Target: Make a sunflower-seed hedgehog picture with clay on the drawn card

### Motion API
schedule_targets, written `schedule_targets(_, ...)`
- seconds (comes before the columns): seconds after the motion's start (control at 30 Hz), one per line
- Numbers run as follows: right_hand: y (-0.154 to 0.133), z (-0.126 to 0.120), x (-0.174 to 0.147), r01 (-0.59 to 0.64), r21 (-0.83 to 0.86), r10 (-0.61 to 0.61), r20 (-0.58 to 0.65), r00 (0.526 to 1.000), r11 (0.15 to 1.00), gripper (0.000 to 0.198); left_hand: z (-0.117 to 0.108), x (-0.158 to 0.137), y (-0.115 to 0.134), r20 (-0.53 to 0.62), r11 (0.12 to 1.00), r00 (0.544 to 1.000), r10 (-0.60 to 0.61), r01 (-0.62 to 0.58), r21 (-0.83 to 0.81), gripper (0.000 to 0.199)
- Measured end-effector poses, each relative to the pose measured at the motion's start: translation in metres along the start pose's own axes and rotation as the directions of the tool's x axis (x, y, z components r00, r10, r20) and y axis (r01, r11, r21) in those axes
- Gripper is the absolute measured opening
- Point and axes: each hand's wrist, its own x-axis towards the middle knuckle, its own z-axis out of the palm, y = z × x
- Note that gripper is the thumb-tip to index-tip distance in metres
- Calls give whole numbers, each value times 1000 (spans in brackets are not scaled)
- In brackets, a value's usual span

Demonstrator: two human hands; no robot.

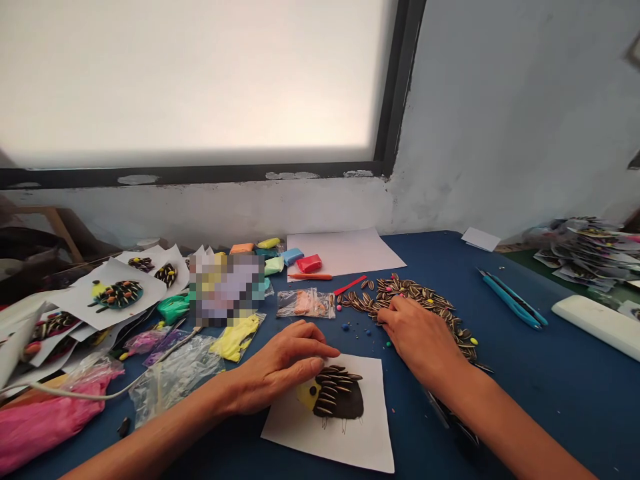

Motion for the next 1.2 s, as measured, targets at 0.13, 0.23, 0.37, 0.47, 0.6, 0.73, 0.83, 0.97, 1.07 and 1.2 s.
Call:
schedule_targets(0.13, -1, -2, 3, -7, 67, 8, -14, 1000, 998, 21, 1, 0, 0, 1, 1000, 1000, 0, 0, -1, 43)
schedule_targets(0.23, -1, -5, -2, -32, 150, 40, -56, 998, 988, 22, 0, 1, 0, 4, 1000, 1000, -11, 11, -6, 42)
schedule_targets(0.37, -6, -15, -15, -46, 289, 66, -57, 996, 956, 21, -1, 1, 1, 4, 1000, 1000, -12, 12, -3, 41)
schedule_targets(0.47, -15, -23, -26, -103, 446, 104, 22, 994, 889, 19, -1, 0, 2, 4, 1000, 1000, -9, 9, -4, 41)
schedule_targets(0.6, -28, -26, -37, -195, 606, 140, 137, 981, 771, 24, 0, 0, 1, 0, 1000, 1000, -11, 11, -3, 40)
schedule_targets(0.73, -34, -22, -46, -190, 618, 151, 115, 982, 763, 27, 0, 0, 1, -1, 1000, 1000, 7, -7, 14, 39)
schedule_targets(0.83, -36, -19, -51, -113, 585, 90, 69, 994, 803, 24, -1, 0, 1, 2, 999, 1000, 24, -24, 34, 38)
schedule_targets(0.97, -39, -16, -52, -62, 526, 25, 77, 997, 848, 26, -1, 0, 0, 21, 997, 999, 39, -40, 68, 37)
schedule_targets(1.07, -41, -15, -51, -47, 498, -2, 98, 995, 866, 25, -1, 0, 0, 38, 995, 998, 43, -46, 89, 36)
schedule_targets(1.2, -45, -12, -50, -44, 493, -19, 123, 992, 869, 25, 0, 1, 0, 45, 993, 997, 57, -61, 101, 36)
